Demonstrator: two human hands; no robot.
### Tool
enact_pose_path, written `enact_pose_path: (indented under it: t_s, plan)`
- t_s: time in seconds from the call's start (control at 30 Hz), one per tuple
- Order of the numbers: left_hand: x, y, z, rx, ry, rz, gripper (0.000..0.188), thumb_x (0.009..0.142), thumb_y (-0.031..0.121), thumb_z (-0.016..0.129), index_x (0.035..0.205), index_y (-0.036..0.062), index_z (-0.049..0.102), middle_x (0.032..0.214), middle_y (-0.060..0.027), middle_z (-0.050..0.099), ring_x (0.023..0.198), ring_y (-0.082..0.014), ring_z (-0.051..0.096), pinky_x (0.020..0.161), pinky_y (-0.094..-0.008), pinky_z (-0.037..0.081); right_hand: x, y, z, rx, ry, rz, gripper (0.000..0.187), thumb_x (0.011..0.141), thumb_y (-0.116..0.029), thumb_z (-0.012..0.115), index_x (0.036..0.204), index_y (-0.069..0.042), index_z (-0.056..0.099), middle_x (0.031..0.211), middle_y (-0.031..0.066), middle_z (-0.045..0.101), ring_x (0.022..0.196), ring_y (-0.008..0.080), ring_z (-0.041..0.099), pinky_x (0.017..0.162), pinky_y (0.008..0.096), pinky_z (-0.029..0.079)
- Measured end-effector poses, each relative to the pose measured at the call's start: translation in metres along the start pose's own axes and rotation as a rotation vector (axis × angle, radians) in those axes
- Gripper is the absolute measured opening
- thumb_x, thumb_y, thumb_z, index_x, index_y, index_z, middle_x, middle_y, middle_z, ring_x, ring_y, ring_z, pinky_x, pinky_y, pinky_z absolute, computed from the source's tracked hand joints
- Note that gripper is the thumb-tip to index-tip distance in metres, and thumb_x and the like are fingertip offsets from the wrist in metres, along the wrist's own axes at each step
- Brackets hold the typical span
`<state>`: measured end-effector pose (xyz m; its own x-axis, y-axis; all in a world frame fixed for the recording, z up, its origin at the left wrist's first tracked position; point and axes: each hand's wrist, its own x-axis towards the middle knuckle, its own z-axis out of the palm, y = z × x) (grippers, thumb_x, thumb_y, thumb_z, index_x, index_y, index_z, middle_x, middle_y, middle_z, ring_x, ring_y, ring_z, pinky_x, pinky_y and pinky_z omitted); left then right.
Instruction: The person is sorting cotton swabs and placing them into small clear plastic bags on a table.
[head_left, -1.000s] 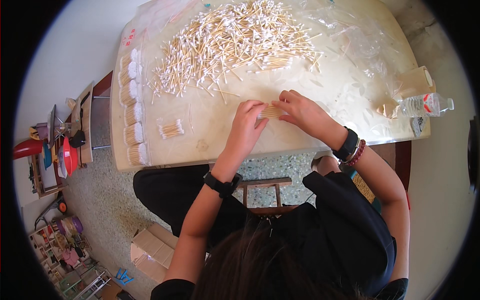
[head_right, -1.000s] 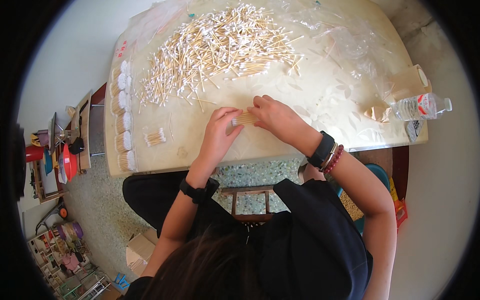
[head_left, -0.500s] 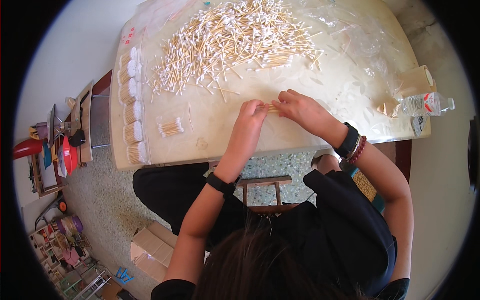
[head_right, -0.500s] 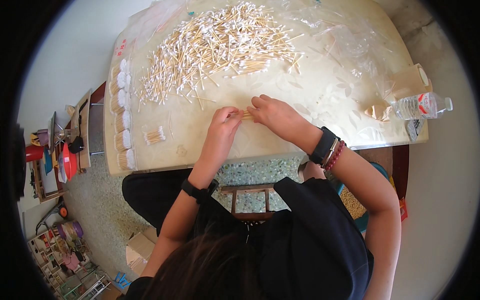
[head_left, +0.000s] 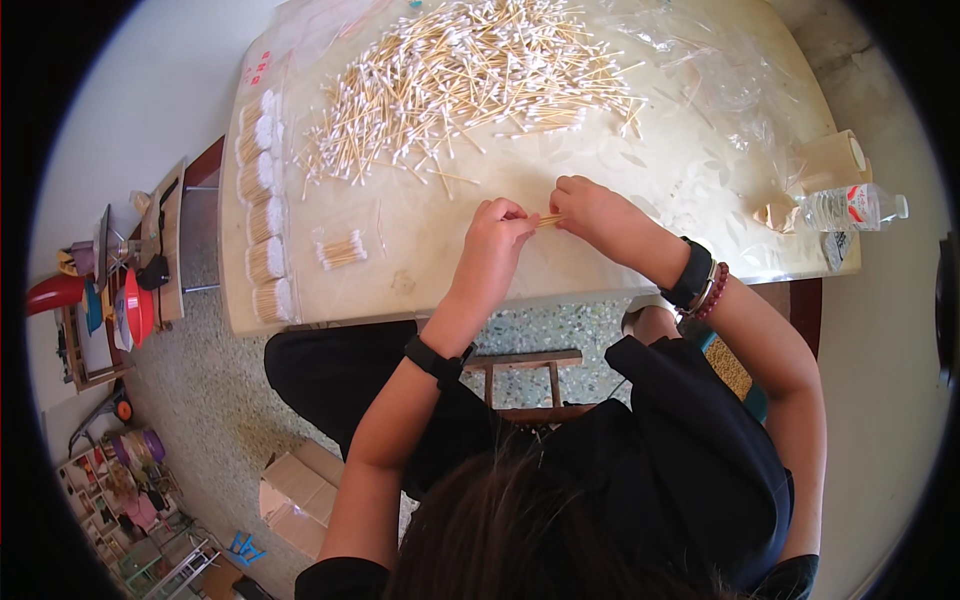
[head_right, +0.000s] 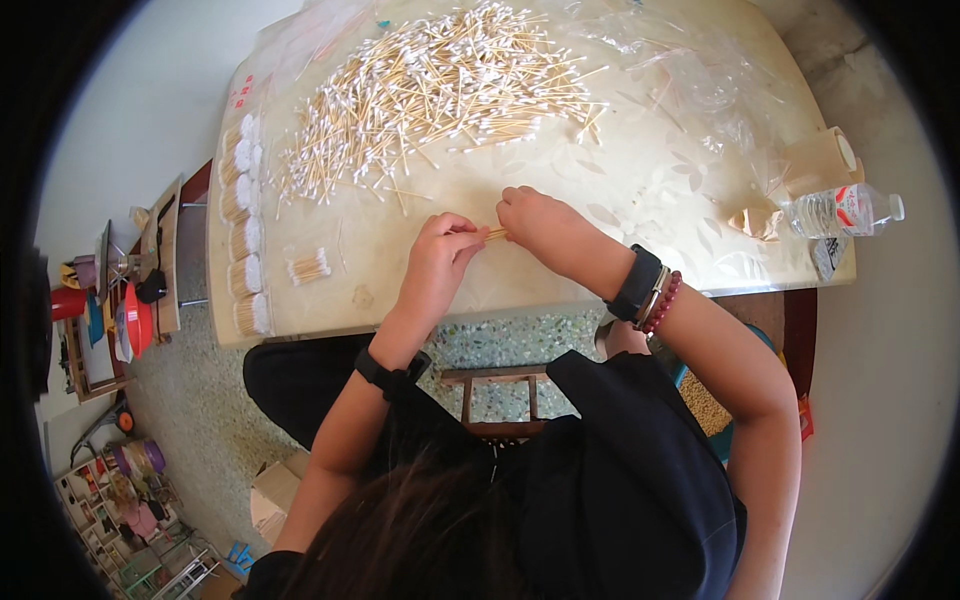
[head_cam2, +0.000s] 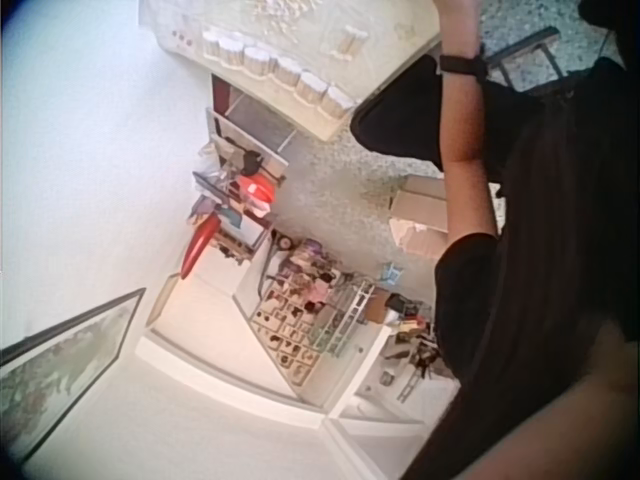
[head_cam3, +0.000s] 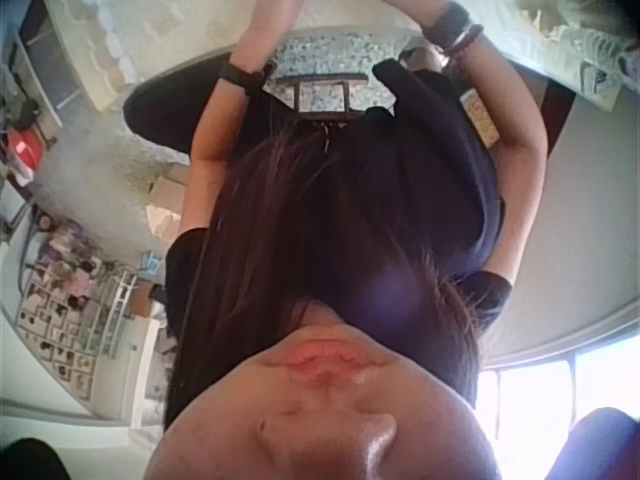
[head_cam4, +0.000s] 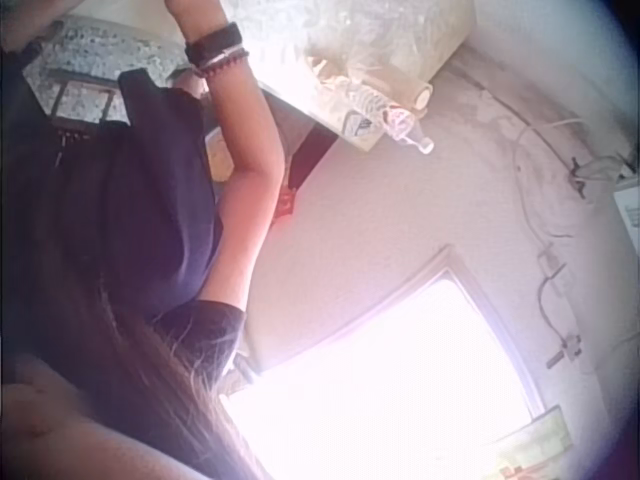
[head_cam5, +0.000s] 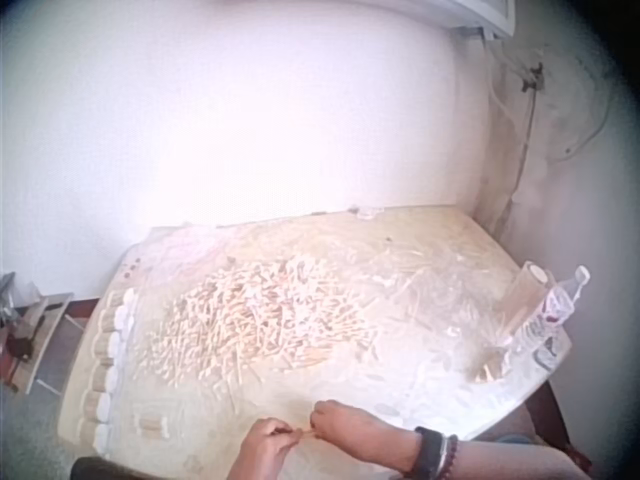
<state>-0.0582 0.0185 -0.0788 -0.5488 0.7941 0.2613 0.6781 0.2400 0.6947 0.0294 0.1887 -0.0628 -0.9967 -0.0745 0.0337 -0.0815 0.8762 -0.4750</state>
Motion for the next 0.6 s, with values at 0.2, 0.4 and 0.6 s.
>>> enact_pose_path:
  t_s: [0.2, 0.4, 0.6]
  plan:
    - [-0.003, -0.003, 0.002, 0.015, 0.019, 0.042, 0.008, 0.076, 0.002, 0.068, 0.084, 0.0028, 0.07, 0.081, -0.0086, 0.06, 0.077, -0.0235, 0.056, 0.066, -0.0319, 0.047, 0.002, -0.007, 0.014, -0.352, 0.031, -0.096, 0.008, 0.077, -0.01, 0.059, 0.08, -0.004, 0.055, 0.084, 0.0092, 0.051, 0.083, 0.0219, 0.056, 0.067, 0.0303, 0.052]
    - [-0.006, 0.001, 0.005, 0.025, 0.077, 0.053, 0.009, 0.076, 0.001, 0.067, 0.084, 0.002, 0.07, 0.082, -0.0083, 0.06, 0.077, -0.0232, 0.055, 0.067, -0.0316, 0.047, 0.001, -0.01, 0.02, -0.512, 0.113, -0.157, 0.007, 0.077, -0.012, 0.057, 0.079, -0.006, 0.055, 0.082, 0.007, 0.05, 0.079, 0.0188, 0.055, 0.063, 0.0273, 0.052]
    - [-0.009, 0.0, 0.004, 0.046, 0.098, 0.061, 0.014, 0.075, 0.0, 0.067, 0.089, 0.0028, 0.071, 0.082, -0.0074, 0.06, 0.077, -0.0226, 0.055, 0.066, -0.0309, 0.048, -0.006, -0.018, 0.016, -0.552, 0.095, -0.194, 0.008, 0.075, -0.012, 0.058, 0.078, -0.005, 0.055, 0.078, 0.007, 0.05, 0.075, 0.0178, 0.055, 0.06, 0.0245, 0.051]
